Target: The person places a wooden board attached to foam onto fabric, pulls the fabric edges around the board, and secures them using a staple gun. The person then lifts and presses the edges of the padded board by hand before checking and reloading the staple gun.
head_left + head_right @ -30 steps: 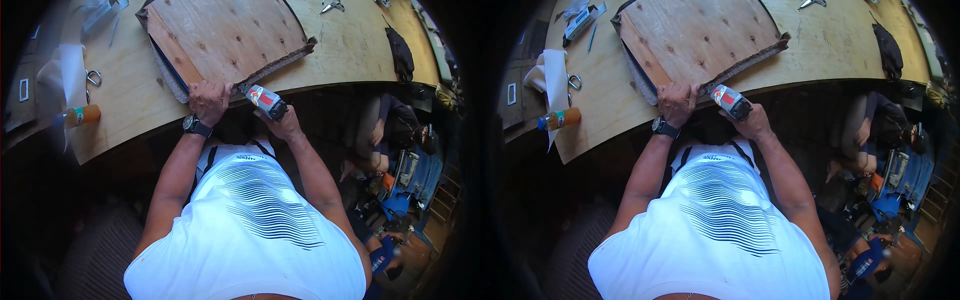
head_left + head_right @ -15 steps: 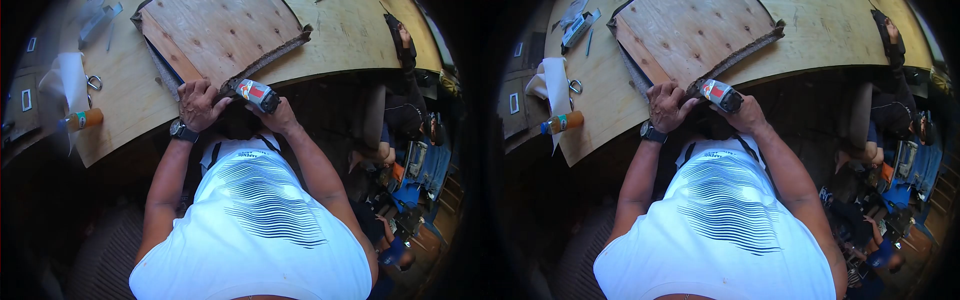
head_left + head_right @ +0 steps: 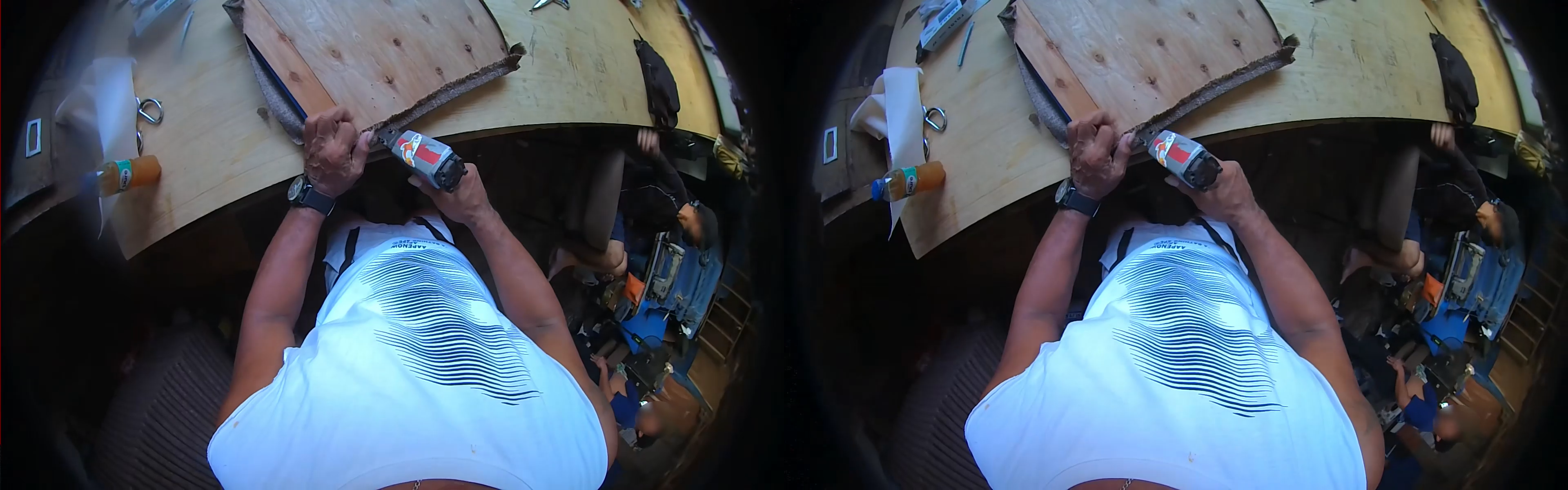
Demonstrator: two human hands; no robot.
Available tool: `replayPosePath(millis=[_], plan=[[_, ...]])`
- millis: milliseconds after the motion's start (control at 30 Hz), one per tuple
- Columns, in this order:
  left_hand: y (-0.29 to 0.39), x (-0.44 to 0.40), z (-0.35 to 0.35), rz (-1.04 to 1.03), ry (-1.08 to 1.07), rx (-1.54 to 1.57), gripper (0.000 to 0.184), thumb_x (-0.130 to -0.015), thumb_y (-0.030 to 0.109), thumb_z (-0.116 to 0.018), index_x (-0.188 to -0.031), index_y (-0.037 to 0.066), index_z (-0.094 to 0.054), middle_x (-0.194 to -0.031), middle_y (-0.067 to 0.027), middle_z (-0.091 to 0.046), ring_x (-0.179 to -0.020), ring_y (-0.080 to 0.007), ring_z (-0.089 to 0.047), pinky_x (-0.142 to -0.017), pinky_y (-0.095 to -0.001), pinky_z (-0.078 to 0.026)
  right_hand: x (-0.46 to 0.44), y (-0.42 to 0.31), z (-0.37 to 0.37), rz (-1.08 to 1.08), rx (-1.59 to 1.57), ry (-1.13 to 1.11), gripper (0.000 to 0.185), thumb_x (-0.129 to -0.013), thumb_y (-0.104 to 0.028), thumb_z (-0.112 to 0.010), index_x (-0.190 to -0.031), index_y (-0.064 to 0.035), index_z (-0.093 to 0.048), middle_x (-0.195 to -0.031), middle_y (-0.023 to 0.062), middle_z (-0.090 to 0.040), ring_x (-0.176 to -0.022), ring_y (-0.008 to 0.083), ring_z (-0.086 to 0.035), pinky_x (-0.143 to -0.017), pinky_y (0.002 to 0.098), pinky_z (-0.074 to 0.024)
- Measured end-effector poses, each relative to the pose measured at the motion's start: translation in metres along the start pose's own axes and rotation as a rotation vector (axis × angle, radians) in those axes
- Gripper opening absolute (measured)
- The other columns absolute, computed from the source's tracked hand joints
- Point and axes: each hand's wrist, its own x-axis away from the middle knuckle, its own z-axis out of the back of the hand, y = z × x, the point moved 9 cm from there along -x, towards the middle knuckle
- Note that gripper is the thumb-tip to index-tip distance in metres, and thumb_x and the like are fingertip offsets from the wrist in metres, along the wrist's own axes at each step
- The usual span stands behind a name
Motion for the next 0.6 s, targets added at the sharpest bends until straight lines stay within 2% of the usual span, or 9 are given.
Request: replayPosePath(millis=[133, 333, 500, 600], plan=[[-0.003, -0.005, 0.008, 0.043, 0.046, 0.092, 0.013, -0.083, 0.014, -0.074, -0.083, 0.008, -0.063, -0.112, -0.0069, -0.062, -0.096, -0.0271, -0.054, -0.087, -0.0382, -0.045, 0.001, -0.003, -0.010, 0.002, 0.107, -0.001, 0.035, -0.084, -0.028, -0.084, -0.108, -0.0052, -0.072, -0.088, 0.0114, -0.077, -0.072, 0.0270, -0.072, -0.065, 0.0350, -0.0542], [-0.007, 0.000, 0.006, 0.044, 0.028, 0.131, 0.014, -0.084, 0.013, -0.074, -0.083, 0.006, -0.062, -0.114, -0.0065, -0.063, -0.096, -0.0262, -0.054, -0.087, -0.0367, -0.046, -0.001, -0.004, -0.009, 0.010, 0.104, -0.026, 0.038, -0.084, -0.029, -0.084, -0.111, -0.0059, -0.071, -0.087, 0.0118, -0.076, -0.071, 0.0279, -0.072, -0.063, 0.0353, -0.0539], [-0.010, -0.002, 0.007, 0.064, 0.028, 0.191, 0.013, -0.085, 0.011, -0.073, -0.083, 0.006, -0.062, -0.113, -0.0064, -0.064, -0.094, -0.0251, -0.055, -0.087, -0.0357, -0.046, 0.003, -0.020, -0.015, 0.134, 0.077, -0.056, 0.037, -0.083, -0.028, -0.084, -0.110, -0.0072, -0.070, -0.083, 0.0120, -0.075, -0.068, 0.0299, -0.072, -0.061, 0.0370, -0.0535], [-0.012, -0.002, 0.006, 0.071, 0.047, 0.176, 0.012, -0.085, 0.010, -0.073, -0.082, 0.007, -0.061, -0.110, -0.0068, -0.065, -0.092, -0.0255, -0.056, -0.087, -0.0361, -0.046, 0.002, -0.004, -0.025, 0.062, 0.204, -0.062, 0.034, -0.084, -0.025, -0.083, -0.109, -0.0045, -0.071, -0.087, 0.0109, -0.076, -0.070, 0.0259, -0.071, -0.062, 0.0340, -0.0539]])
